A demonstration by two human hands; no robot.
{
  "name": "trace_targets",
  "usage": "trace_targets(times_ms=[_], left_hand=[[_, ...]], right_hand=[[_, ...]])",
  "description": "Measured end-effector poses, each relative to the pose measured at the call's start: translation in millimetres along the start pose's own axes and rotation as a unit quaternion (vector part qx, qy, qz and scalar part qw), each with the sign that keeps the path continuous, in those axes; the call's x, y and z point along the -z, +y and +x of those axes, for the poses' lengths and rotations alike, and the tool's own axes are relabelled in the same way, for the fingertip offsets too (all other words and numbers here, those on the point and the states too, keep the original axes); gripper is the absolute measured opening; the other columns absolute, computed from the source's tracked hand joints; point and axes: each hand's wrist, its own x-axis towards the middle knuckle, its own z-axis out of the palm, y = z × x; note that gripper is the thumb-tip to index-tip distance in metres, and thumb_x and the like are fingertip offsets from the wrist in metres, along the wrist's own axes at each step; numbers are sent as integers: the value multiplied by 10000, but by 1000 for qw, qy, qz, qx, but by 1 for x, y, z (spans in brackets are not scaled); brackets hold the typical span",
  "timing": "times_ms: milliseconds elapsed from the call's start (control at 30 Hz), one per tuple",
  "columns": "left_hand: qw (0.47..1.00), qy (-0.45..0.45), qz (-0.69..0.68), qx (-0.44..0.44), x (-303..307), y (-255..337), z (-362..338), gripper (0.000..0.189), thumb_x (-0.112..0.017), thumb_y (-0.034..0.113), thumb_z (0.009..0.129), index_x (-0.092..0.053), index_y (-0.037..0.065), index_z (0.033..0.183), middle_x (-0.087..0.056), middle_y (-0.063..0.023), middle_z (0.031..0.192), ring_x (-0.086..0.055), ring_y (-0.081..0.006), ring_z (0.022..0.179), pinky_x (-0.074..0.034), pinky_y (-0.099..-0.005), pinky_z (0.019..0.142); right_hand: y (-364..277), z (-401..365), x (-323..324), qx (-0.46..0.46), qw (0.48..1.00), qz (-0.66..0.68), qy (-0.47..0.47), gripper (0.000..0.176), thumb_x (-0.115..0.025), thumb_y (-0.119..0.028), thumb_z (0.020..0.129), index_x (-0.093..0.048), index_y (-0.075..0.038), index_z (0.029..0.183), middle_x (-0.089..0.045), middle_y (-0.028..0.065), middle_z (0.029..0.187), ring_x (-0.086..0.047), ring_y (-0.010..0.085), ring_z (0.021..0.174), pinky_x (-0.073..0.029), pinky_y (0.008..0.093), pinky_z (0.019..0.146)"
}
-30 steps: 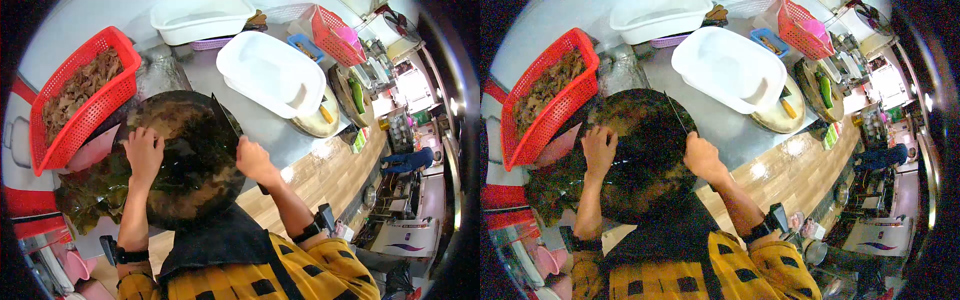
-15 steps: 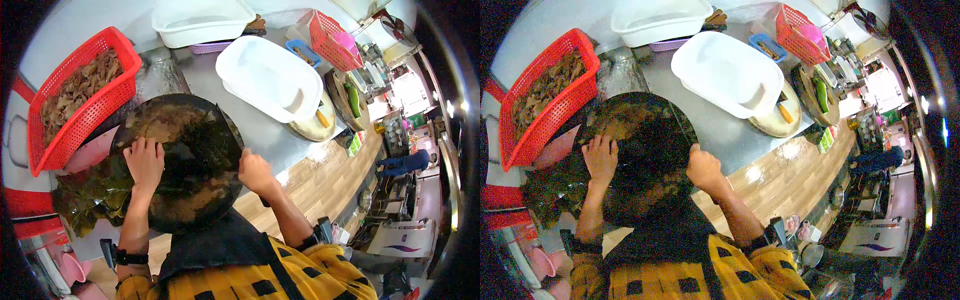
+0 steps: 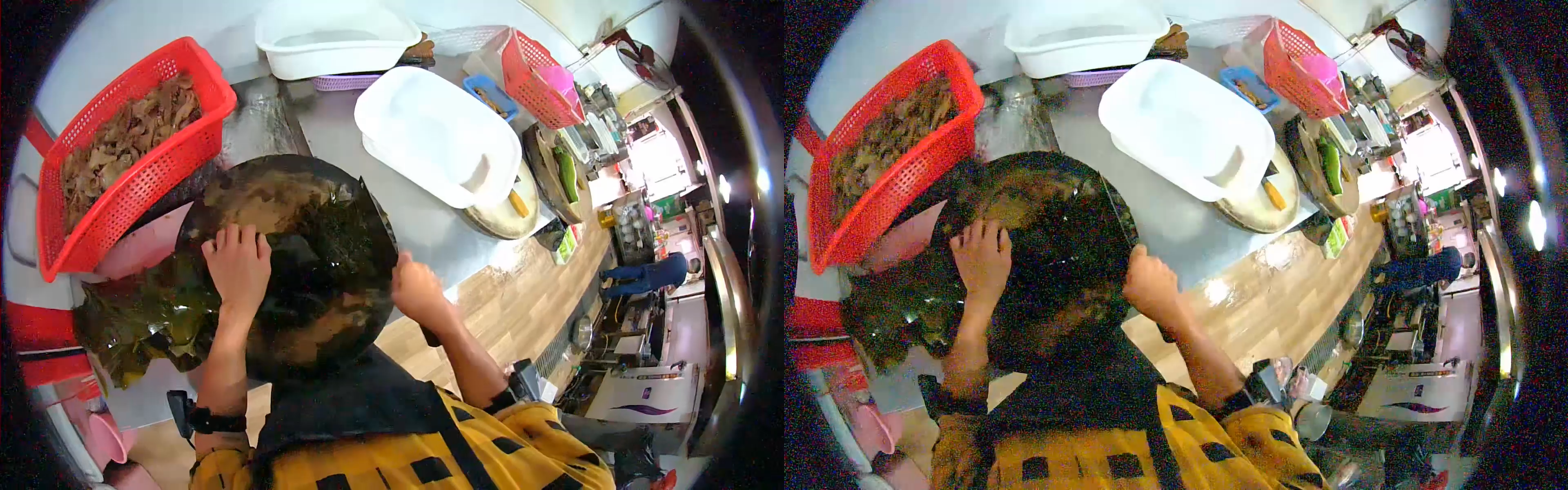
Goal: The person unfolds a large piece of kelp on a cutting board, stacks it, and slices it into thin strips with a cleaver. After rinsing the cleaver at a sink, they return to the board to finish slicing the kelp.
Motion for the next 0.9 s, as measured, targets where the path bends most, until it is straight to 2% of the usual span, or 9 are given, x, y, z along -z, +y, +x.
trace_targets(times_ms=[167, 267, 367, 500, 600, 633, 733, 800, 900], left_hand=[[1000, -3, -5, 23, 0, 1, 1, 139, -608, 232, 822, -592, 97, 850, -550, -63, 853, -531, -236, 863, -359, -398, 765], [999, 24, -23, 17, 0, 1, 2, 138, -609, 228, 823, -588, 93, 837, -548, -64, 849, -530, -236, 861, -359, -396, 769], [999, 8, -26, 24, -1, 0, 2, 140, -609, 227, 825, -590, 90, 837, -545, -66, 845, -528, -236, 854, -359, -396, 771], [999, 19, -23, 18, -1, 2, -2, 143, -607, 231, 829, -593, 89, 833, -544, -67, 839, -527, -238, 849, -360, -396, 780], [999, 14, -21, 22, 0, 2, -1, 144, -608, 229, 827, -594, 86, 830, -546, -70, 837, -529, -240, 850, -361, -396, 786], [999, 11, -21, 30, -1, 2, 1, 144, -608, 228, 826, -594, 84, 828, -548, -71, 836, -530, -241, 851, -362, -395, 788], [999, 7, -21, 35, 0, 4, 0, 141, -609, 224, 824, -595, 84, 830, -552, -75, 838, -532, -244, 850, -362, -394, 788], [999, 22, -19, 28, -2, 2, 2, 138, -609, 223, 823, -596, 86, 831, -554, -75, 839, -532, -245, 852, -362, -395, 791], [999, 21, -23, 29, -3, 3, -2, 131, -608, 220, 821, -597, 90, 834, -558, -74, 842, -534, -246, 856, -361, -395, 797]], right_hand=[[-6, -10, 27, -21, 999, 22, 42, 179, -488, -153, 886, -472, 23, 914, -593, 290, 752, -555, 514, 776, -425, 587, 699], [11, 1, 3, -41, 999, -26, 3, 172, -490, -140, 881, -476, 28, 911, -587, 298, 743, -552, 514, 776, -424, 583, 705], [1, -5, 35, 11, 999, 14, 34, 178, -480, -145, 882, -479, 30, 910, -587, 303, 751, -555, 512, 779, -433, 577, 722], [8, -2, 3, -37, 999, -6, 22, 169, -480, -135, 881, -489, 32, 907, -588, 308, 776, -551, 511, 807, -434, 567, 722], [7, -3, 29, -22, 1000, 11, -10, 187, -477, -144, 886, -494, 42, 891, -589, 312, 788, -553, 505, 818, -437, 566, 726], [-5, -12, 40, -26, 999, 25, 17, 189, -482, -146, 886, -499, 42, 894, -590, 310, 792, -557, 502, 813, -437, 564, 722], [17, -6, 0, -40, 999, 2, 21, 185, -484, -147, 887, -499, 36, 909, -590, 310, 798, -557, 500, 815, -430, 565, 727], [11, -6, 10, -44, 999, -12, 17, 180, -484, -150, 885, -506, 27, 911, -592, 313, 809, -560, 497, 821, -431, 565, 726], [10, -20, 20, -2, 996, 82, -35, 190, -483, -159, 886, -511, 28, 902, -593, 312, 817, -559, 494, 824, -435, 563, 723]])
